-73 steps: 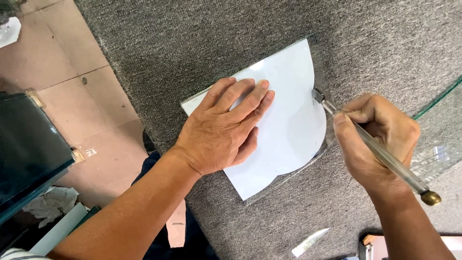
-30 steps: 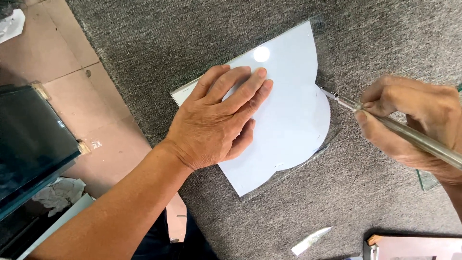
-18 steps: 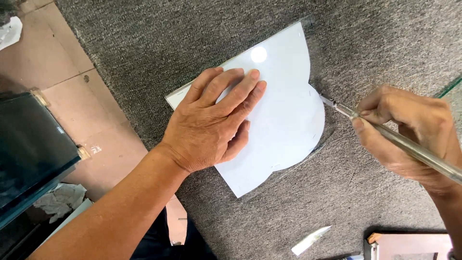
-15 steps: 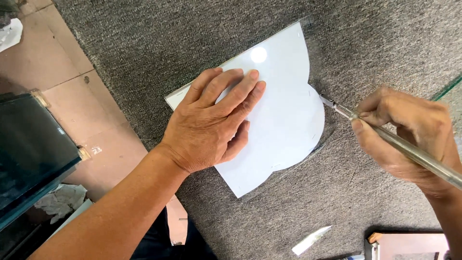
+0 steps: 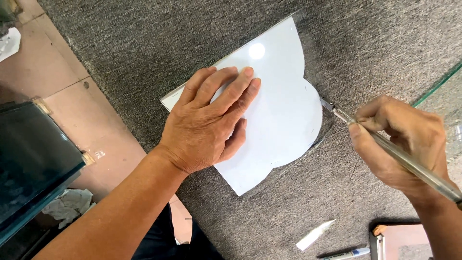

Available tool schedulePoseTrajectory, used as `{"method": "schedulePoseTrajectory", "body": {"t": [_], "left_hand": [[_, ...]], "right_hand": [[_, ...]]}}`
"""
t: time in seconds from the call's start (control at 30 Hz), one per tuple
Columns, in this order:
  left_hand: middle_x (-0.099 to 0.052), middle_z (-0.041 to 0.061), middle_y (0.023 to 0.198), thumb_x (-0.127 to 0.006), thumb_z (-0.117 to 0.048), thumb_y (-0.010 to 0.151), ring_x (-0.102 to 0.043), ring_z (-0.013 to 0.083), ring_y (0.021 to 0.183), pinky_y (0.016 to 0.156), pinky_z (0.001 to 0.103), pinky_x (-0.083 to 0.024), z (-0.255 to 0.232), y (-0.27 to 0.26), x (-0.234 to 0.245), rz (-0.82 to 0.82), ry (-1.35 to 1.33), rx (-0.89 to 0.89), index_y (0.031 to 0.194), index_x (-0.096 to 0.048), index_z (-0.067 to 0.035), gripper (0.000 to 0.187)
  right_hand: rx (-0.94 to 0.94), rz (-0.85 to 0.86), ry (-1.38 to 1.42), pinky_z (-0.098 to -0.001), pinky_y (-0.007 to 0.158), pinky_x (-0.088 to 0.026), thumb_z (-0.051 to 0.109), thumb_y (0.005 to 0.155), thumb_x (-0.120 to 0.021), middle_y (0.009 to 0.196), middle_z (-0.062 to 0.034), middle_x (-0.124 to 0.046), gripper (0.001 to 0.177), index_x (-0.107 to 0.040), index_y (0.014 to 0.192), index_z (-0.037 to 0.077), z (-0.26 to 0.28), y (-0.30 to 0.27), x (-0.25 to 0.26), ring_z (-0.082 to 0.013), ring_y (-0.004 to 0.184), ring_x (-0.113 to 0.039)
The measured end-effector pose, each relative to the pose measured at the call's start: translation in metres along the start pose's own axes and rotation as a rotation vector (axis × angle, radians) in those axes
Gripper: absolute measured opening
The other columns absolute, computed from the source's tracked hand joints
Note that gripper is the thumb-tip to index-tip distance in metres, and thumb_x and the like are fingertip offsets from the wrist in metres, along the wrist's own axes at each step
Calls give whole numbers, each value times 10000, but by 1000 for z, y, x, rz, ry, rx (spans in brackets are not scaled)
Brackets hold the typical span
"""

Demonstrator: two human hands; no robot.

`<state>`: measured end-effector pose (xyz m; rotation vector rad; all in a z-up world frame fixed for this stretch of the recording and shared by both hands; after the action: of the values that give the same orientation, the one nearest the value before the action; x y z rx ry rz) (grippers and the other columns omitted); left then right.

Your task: Cutting a curved shape from a glass sheet using a template and a glass cutter

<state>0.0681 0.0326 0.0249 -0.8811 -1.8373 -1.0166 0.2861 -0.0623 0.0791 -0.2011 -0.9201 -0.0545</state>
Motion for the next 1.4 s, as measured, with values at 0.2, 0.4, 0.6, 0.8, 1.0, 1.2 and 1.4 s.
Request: {"method": "schedulePoseTrajectory", "body": {"t": [0.2, 0.4, 0.6, 0.8, 1.0, 1.2, 1.4], "left_hand": [[-482, 78, 1530, -637, -247, 935, -575, 306, 1305, 1156, 481, -474, 0, 2, 2, -22, 17, -14, 1466, -614, -38, 571], [-491, 74, 1525, -633, -284, 928, -558, 302, 1309, 1165, 470, -450, -1, 2, 1, 5, 37, -11, 1468, -613, -45, 592], [-489, 82, 1518, -635, -273, 943, -573, 309, 1296, 1148, 481, -472, -1, 2, 2, -19, 24, -14, 1455, -623, -44, 561], [-498, 84, 1527, -599, -274, 964, -565, 297, 1311, 1139, 475, -473, 0, 4, 3, -10, 34, -20, 1468, -607, -49, 553], [-509, 85, 1516, -604, -254, 969, -568, 295, 1307, 1133, 470, -481, -1, 5, 5, -19, 30, -20, 1452, -624, -55, 523], [-538, 70, 1500, -623, -267, 947, -568, 286, 1305, 1147, 468, -463, -1, 6, 4, -1, 30, -10, 1453, -619, -72, 543], [-550, 76, 1488, -609, -282, 963, -586, 287, 1290, 1153, 464, -463, -1, 7, 5, -20, 8, -5, 1449, -617, -72, 529]], "right_hand": [[10, -69, 45, -269, 502, -312, -70, 942, -647, 811, -164, -617, 375, -363, 712, 18, 3, -9, -4, -143, 528, -404], [-45, -85, 11, -297, 574, -344, -26, 962, -680, 831, -119, -622, 379, -372, 749, 36, -2, -22, -5, -166, 575, -422], [-45, -124, 45, -245, 485, -323, -15, 961, -665, 823, -158, -629, 381, -371, 726, 41, 1, -27, -7, -137, 546, -445], [-146, -163, 88, -267, 516, -263, 5, 962, -664, 819, -154, -609, 393, -344, 737, 40, -1, -34, -9, -130, 540, -355], [-25, -202, 61, -224, 359, -269, -9, 951, -638, 774, -163, -646, 359, -408, 682, 55, 3, -40, -13, -81, 401, -370], [-160, -251, 61, -243, 423, -328, -41, 922, -664, 824, -187, -647, 337, -413, 707, 24, 5, -48, -15, -118, 485, -453], [-243, -305, 128, -221, 393, -324, -36, 929, -636, 829, -189, -626, 317, -416, 704, 4, 10, -58, -21, -104, 458, -443]]}}
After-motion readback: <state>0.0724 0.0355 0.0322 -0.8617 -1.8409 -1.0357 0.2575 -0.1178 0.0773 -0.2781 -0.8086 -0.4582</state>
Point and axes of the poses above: each hand's wrist, its own y-axis towards the middle knuckle, its own x-axis out of the back of the hand, z = x × y, the point moved 8 cm from there along y, towards the middle knuckle
